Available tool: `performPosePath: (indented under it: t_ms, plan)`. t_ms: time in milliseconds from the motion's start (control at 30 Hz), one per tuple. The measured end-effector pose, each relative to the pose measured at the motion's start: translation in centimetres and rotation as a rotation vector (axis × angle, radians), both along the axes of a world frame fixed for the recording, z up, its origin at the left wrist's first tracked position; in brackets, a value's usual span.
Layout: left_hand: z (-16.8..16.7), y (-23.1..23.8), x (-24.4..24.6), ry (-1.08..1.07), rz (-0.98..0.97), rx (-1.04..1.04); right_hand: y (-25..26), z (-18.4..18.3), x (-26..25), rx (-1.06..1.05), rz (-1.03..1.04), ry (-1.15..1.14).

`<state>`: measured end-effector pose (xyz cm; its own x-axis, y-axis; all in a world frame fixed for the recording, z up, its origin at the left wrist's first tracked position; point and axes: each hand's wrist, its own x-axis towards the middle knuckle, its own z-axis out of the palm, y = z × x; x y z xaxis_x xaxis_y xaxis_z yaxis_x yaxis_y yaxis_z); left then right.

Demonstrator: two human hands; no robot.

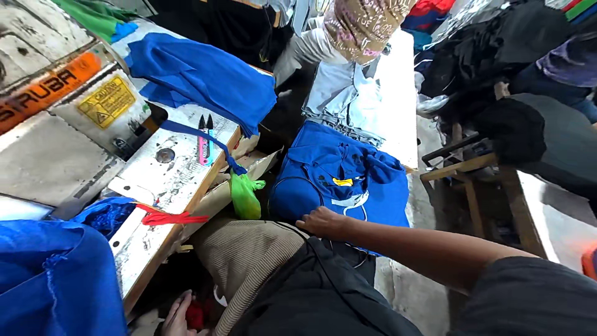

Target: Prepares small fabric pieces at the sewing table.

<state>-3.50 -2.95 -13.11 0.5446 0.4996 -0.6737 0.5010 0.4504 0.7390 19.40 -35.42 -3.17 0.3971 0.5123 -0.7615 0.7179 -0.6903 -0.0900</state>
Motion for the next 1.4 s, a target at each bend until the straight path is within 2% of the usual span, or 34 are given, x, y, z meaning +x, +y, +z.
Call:
performPosePath:
  t_ms: [200, 333, 467, 600, 767, 833, 933, 1000, 1033, 1133, 1200, 1233, 1300, 1400]
  plan:
    - [-0.4, -0.1, -0.1, 0.005, 0.041, -0.008, 0.7, 0.6, -1.1, -0.161, -0.094, 0.065]
    - [-0.2, -0.1, 0.0, 0.011, 0.031, 0.001, 0.1, 0.6, -0.4, -0.121, -0.112, 0.129]
    - [-0.6, -0.1, 0.3, 0.022, -0.002, 0.03, -0.5, 1.6, 2.6, -0.052, -0.155, 0.319]
    - [-0.1, -0.7, 0.6, 0.054, -0.002, 0.072, -0.9, 0.8, 1.5, -0.041, -0.022, 0.234]
    - [0.3, -0.7, -0.1, 0.045, 0.037, 0.053, 0.0, 1.2, 1.8, -0.055, -0.042, 0.244]
    - [0.6, -0.6, -0.3, 0.046, 0.048, 0.058, 1.0, 2.3, 3.4, 0.003, -0.123, 0.253]
    - [1.5, -1.3, -0.5, 0.048, -0.012, 0.189, 4.1, 7.0, 4.9, 0.12, -0.177, 0.114]
    - [3.3, -1.9, -0.5, 0.025, -0.121, 0.317, 6.5, 10.6, 4.9, 0.233, -0.105, 0.031]
    - [4.8, -2.3, -0.2, 0.021, -0.185, 0.367, 7.5, 12.0, 4.7, 0.336, -0.04, 0.059]
    - [11.1, -3.9, 0.6, -0.038, -0.246, 0.393, 11.7, 14.4, 3.0, 0.601, 0.22, 0.331]
    - [16.0, -4.5, 0.6, -0.175, -0.228, 0.472, 15.0, 14.5, 1.5, 0.708, 0.346, 0.496]
    - [18.2, -4.5, 0.4, -0.299, -0.21, 0.577, 16.6, 14.3, 0.7, 0.773, 0.384, 0.574]
    - [21.9, -3.8, 0.1, -0.559, -0.156, 0.779, 19.2, 14.3, -0.9, 0.891, 0.385, 0.761]
    - [25.8, -2.4, 0.1, -0.684, -0.018, 0.954, 21.6, 14.2, -4.0, 1.074, 0.228, 1.147]
